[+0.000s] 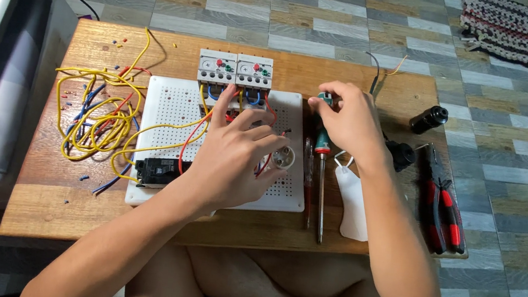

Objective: Assembling an electrical circuit by connecting wires to components and tightening them with a screwdriver.

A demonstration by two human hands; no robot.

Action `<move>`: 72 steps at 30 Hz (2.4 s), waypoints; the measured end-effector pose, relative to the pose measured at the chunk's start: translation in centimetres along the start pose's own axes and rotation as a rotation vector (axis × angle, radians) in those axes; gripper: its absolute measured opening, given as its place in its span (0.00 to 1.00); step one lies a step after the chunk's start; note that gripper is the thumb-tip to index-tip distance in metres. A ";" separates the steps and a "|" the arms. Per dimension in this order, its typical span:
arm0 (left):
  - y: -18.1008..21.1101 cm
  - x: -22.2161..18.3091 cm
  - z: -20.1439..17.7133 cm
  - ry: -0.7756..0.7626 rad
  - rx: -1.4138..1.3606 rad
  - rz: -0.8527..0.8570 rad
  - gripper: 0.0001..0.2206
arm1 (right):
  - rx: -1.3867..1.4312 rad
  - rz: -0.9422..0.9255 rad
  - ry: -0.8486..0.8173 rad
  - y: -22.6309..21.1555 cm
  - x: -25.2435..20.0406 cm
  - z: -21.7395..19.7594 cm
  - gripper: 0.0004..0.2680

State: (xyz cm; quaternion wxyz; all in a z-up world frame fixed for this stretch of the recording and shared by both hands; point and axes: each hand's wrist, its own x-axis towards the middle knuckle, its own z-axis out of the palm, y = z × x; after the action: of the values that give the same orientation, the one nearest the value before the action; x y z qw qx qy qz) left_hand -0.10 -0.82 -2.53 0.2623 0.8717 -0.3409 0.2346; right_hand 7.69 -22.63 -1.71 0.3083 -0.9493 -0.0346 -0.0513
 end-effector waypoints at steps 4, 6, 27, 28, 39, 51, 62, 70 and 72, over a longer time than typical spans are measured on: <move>-0.1 0.0 0.0 0.063 -0.002 -0.040 0.16 | 0.058 -0.367 0.073 -1.0 -1.0 -1.6 0.08; 0.1 0.0 -0.2 0.107 0.007 -0.051 0.15 | 0.184 -0.633 0.120 -1.6 -2.4 -2.7 0.07; 1.1 0.8 -2.4 0.325 -0.153 -0.090 0.07 | 0.342 -0.656 0.090 -2.3 -3.7 0.1 0.15; 1.1 0.7 -2.2 0.341 -0.214 -0.112 0.09 | 0.323 -0.631 0.152 -2.1 -3.7 0.4 0.15; 0.8 0.6 -1.2 0.408 -0.333 -0.098 0.08 | 0.458 -0.772 0.453 -1.0 -2.7 1.4 0.12; 1.5 1.0 -2.3 0.303 -0.561 -0.203 0.07 | 0.428 -0.879 0.542 -0.2 -2.1 2.1 0.11; 1.3 0.8 -2.2 0.282 -0.540 -0.209 0.05 | 0.402 -0.894 0.605 -0.8 -2.7 1.9 0.11; 1.2 0.7 -2.5 0.231 -0.627 -0.230 0.04 | 0.403 -0.914 0.634 -0.6 -2.8 2.0 0.10; 1.1 0.8 -2.5 0.226 -0.637 -0.228 0.04 | 0.405 -0.919 0.640 -0.6 -2.8 2.0 0.10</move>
State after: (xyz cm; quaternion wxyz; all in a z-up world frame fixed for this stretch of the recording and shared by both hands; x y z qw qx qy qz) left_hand -0.98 -0.34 0.13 0.5816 0.7472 -0.2662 0.1805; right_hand 4.99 -21.07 -3.30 0.4244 -0.6968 -0.3564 -0.4553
